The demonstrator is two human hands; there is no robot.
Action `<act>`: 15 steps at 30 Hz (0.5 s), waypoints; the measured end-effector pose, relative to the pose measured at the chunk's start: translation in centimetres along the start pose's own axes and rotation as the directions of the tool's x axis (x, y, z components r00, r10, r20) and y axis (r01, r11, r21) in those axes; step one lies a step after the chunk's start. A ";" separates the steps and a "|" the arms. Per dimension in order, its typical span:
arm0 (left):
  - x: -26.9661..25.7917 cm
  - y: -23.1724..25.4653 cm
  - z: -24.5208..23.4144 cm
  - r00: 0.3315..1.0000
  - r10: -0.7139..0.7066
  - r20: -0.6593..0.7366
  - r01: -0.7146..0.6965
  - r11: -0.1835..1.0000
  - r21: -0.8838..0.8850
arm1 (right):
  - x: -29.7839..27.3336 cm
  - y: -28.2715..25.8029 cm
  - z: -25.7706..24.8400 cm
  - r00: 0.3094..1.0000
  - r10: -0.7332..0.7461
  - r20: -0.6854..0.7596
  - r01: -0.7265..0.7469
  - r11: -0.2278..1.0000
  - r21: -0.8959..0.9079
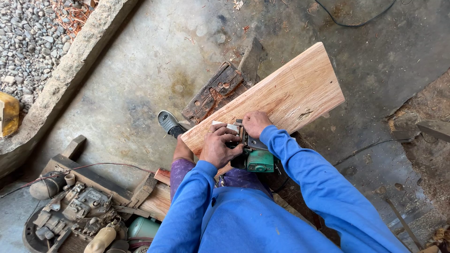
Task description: Adjusting and aligning the blades of an electric power planer using a wrench and a metal straight edge.
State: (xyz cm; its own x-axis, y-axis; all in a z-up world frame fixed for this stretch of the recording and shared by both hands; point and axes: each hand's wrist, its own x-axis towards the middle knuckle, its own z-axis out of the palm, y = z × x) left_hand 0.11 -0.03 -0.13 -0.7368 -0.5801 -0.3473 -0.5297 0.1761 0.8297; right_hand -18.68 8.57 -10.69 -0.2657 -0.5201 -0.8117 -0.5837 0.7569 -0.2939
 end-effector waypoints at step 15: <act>0.3 0.2 -0.7 0.999 0.043 0.031 -0.043 0.999 0.010 | -8.1 0.1 -3.3 0.954 -0.198 -0.227 0.264 0.912 0.313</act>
State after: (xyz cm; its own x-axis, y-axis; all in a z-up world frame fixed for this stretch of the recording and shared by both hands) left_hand 0.05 -0.74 0.28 -0.7716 -0.5471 -0.3245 -0.5015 0.2094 0.8395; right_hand -19.08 11.55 -2.46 -0.3122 -0.7355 -0.6013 -0.3624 0.6773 -0.6402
